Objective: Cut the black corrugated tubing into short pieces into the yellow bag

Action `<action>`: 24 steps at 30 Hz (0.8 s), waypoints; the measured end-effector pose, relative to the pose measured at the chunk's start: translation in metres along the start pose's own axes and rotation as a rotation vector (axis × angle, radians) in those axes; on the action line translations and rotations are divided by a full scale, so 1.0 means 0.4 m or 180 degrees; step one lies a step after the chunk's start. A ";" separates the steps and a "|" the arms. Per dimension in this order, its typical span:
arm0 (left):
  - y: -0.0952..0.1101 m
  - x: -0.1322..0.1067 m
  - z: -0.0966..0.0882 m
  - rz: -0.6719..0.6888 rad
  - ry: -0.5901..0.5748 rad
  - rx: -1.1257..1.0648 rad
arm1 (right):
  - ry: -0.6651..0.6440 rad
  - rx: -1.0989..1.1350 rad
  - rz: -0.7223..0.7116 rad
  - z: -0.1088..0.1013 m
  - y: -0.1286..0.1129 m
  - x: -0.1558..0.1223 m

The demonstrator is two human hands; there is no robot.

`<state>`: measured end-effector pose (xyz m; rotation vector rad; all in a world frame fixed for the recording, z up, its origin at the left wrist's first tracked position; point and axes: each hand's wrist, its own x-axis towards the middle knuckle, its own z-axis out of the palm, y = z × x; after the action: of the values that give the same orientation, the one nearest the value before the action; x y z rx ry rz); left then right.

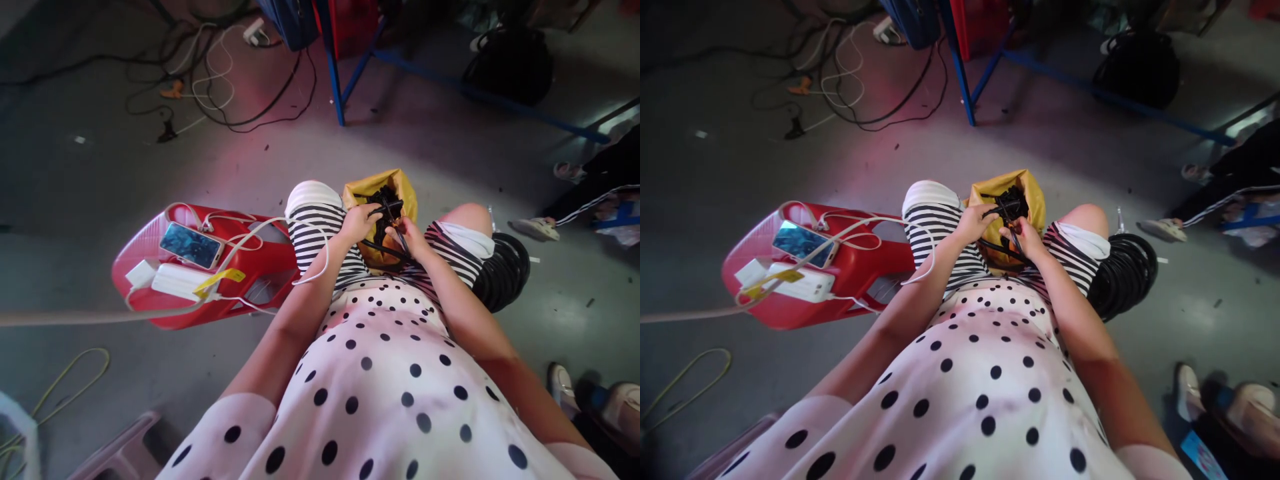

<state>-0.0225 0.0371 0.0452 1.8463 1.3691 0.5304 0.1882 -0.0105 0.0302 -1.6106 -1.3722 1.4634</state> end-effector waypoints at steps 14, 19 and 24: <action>-0.048 0.028 0.049 -0.0029 -0.0272 -0.0543 | 0.0021 0.0123 0.0599 0.005 0.034 0.029; -0.043 0.033 0.053 -0.0105 -0.0345 -0.0456 | 0.0128 0.0135 0.0392 -0.003 0.029 0.037; -0.045 0.023 0.060 -0.0066 -0.0403 -0.0514 | 0.0157 0.0030 0.0476 -0.002 0.034 0.037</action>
<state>-0.0134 0.0402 0.0154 1.7039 1.2237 0.4901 0.1911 -0.0011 0.0129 -1.7640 -1.2387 1.5019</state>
